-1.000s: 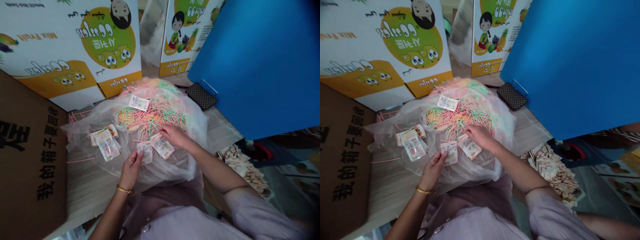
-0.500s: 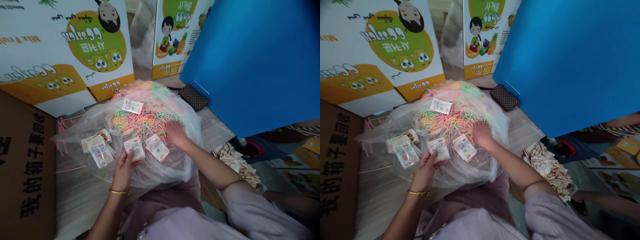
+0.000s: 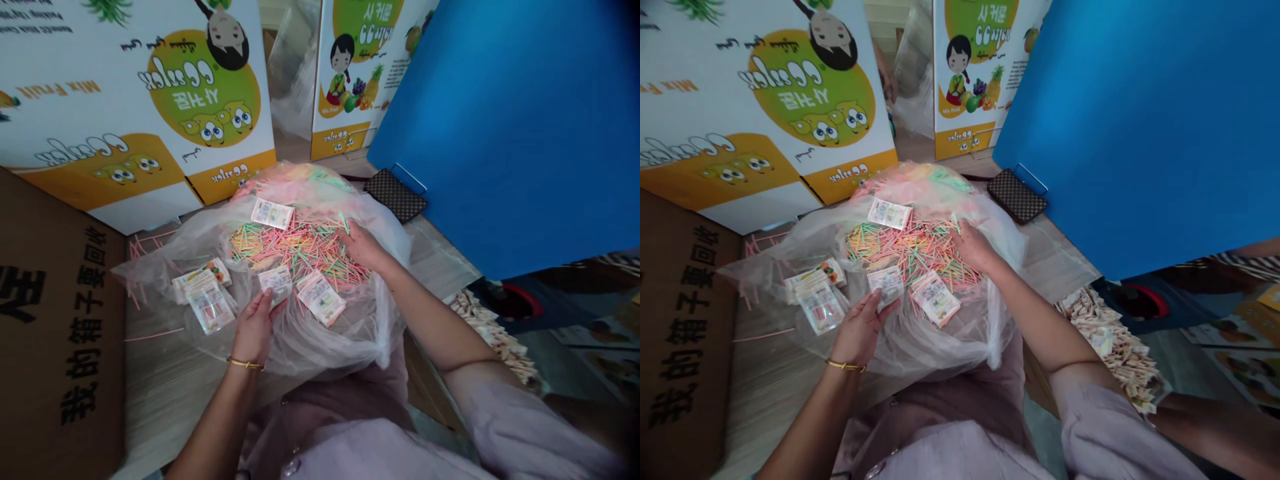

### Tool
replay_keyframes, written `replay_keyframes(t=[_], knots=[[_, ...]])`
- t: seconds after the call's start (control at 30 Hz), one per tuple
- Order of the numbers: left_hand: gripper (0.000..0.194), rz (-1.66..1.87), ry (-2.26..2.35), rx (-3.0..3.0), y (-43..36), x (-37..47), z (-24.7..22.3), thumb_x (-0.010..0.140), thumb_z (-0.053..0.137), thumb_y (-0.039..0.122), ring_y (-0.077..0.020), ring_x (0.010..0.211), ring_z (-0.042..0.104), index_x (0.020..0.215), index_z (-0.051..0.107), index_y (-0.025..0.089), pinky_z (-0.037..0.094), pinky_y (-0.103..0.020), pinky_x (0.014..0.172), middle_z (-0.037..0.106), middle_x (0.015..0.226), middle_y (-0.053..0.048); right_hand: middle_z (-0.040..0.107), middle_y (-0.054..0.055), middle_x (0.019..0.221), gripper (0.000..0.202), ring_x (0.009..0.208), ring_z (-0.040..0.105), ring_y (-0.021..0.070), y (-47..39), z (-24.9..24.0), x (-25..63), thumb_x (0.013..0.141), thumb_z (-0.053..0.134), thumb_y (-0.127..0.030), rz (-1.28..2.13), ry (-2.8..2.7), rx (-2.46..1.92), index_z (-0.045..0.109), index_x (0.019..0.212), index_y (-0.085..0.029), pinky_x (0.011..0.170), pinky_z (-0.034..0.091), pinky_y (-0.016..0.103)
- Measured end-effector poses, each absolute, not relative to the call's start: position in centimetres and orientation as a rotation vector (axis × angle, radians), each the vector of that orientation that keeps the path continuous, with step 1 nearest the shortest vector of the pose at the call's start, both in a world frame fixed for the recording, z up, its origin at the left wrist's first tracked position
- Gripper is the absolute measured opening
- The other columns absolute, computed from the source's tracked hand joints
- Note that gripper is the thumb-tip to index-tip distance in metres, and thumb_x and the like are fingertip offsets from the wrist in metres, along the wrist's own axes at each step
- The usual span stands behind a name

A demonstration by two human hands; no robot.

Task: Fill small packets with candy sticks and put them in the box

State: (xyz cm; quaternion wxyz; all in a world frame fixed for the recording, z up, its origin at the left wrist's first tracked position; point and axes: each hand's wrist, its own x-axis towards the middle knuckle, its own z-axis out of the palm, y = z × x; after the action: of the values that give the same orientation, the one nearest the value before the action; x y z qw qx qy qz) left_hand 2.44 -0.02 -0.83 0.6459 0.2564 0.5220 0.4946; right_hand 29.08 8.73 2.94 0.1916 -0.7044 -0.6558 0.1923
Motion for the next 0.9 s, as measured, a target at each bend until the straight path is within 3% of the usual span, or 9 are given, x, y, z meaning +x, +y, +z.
replay_keyframes(t=[0.13, 0.27, 0.4, 0.47, 0.53, 0.63, 0.73, 0.8, 0.9], knots=[[0.039, 1.144, 1.17, 0.545, 0.4, 2.6, -0.6, 0.062, 0.09, 0.048, -0.0225, 0.103, 0.071, 0.083, 0.075, 0.018, 0.057, -0.04, 0.098, 0.079, 0.101, -0.006, 0.072, 0.013, 0.119, 0.033, 0.108, 0.067, 0.0237, 9.6, 2.9, 28.2, 0.107, 0.035, -0.03, 0.699, -1.755, -1.838, 0.058, 0.124, -0.015, 0.092, 0.05, 0.034], [0.039, 1.179, 1.183, 0.42, 1.0, 2.6, -0.5, 0.054, 0.095, 0.041, -0.02, 0.094, 0.071, 0.079, 0.077, 0.018, 0.058, -0.036, 0.092, 0.078, 0.092, -0.003, 0.07, 0.018, 0.126, 0.043, 0.113, 0.067, 0.0291, 9.7, 3.6, 27.3, 0.1, 0.053, -0.032, 0.61, -2.006, -2.018, 0.054, 0.138, -0.012, 0.093, 0.049, 0.035], [0.036, 1.169, 1.18, 0.373, 1.4, 2.2, -0.4, 0.055, 0.095, 0.038, -0.0183, 0.087, 0.07, 0.081, 0.078, 0.02, 0.06, -0.036, 0.085, 0.077, 0.091, -0.001, 0.075, 0.02, 0.109, 0.033, 0.104, 0.071, 0.033, 9.2, 5.0, 26.6, 0.102, 0.045, -0.021, 0.373, -2.283, -2.183, 0.065, 0.126, -0.013, 0.086, 0.049, 0.037], [0.035, 1.16, 1.186, 0.362, 1.6, 2.1, -0.4, 0.054, 0.095, 0.038, -0.0166, 0.081, 0.069, 0.079, 0.078, 0.021, 0.061, -0.034, 0.081, 0.076, 0.086, 0.0, 0.075, 0.017, 0.11, 0.033, 0.105, 0.07, 0.0322, 9.2, 5.4, 26.3, 0.105, 0.041, -0.024, 0.384, -2.261, -2.074, 0.068, 0.122, -0.016, 0.086, 0.049, 0.037], [0.034, 1.156, 1.184, 0.361, 1.7, 2.2, -0.5, 0.054, 0.096, 0.037, -0.0153, 0.077, 0.068, 0.078, 0.078, 0.021, 0.061, -0.033, 0.079, 0.076, 0.084, 0.001, 0.075, 0.013, 0.108, 0.032, 0.101, 0.071, 0.0288, 9.3, 5.4, 25.7, 0.106, 0.044, -0.034, 0.551, -2.153, -1.887, 0.068, 0.121, -0.019, 0.082, 0.05, 0.034], [0.031, 1.193, 1.186, 0.383, 1.9, 2.4, -0.9, 0.056, 0.094, 0.037, -0.0156, 0.08, 0.069, 0.077, 0.078, 0.021, 0.059, -0.033, 0.084, 0.076, 0.084, 0.0, 0.071, 0.004, 0.086, 0.031, 0.074, 0.07, 0.0189, 9.6, 5.0, 24.6, 0.104, 0.046, -0.038, 1.06, -1.892, -1.562, 0.066, 0.121, -0.021, 0.063, 0.049, 0.027], [0.028, 1.217, 1.205, 0.403, 2.2, 2.4, -1.6, 0.058, 0.093, 0.036, -0.0165, 0.085, 0.07, 0.077, 0.078, 0.021, 0.057, -0.032, 0.089, 0.077, 0.084, 0.0, 0.058, -0.004, 0.066, 0.03, 0.05, 0.057, 0.0122, 9.3, 5.2, 23.0, 0.103, 0.045, -0.037, 1.432, -1.713, -1.274, 0.063, 0.12, -0.021, 0.051, 0.043, 0.023], [0.028, 1.212, 1.228, 0.425, 2.3, 2.3, -2.1, 0.059, 0.093, 0.037, -0.0172, 0.087, 0.07, 0.078, 0.078, 0.021, 0.055, -0.031, 0.09, 0.076, 0.081, 0.001, 0.057, -0.005, 0.067, 0.028, 0.05, 0.053, 0.0107, 8.8, 5.7, 21.8, 0.102, 0.047, -0.039, 1.414, -1.749, -1.193, 0.064, 0.117, -0.021, 0.055, 0.045, 0.023], [0.036, 1.185, 1.26, 0.477, 2.5, 2.2, -2.5, 0.059, 0.092, 0.045, -0.0178, 0.084, 0.07, 0.083, 0.079, 0.022, 0.055, -0.031, 0.087, 0.075, 0.078, 0.002, 0.07, 0.002, 0.09, 0.026, 0.072, 0.064, 0.0153, 7.7, 6.4, 19.7, 0.098, 0.059, -0.041, 1.127, -1.973, -1.313, 0.066, 0.112, -0.021, 0.071, 0.049, 0.027]])
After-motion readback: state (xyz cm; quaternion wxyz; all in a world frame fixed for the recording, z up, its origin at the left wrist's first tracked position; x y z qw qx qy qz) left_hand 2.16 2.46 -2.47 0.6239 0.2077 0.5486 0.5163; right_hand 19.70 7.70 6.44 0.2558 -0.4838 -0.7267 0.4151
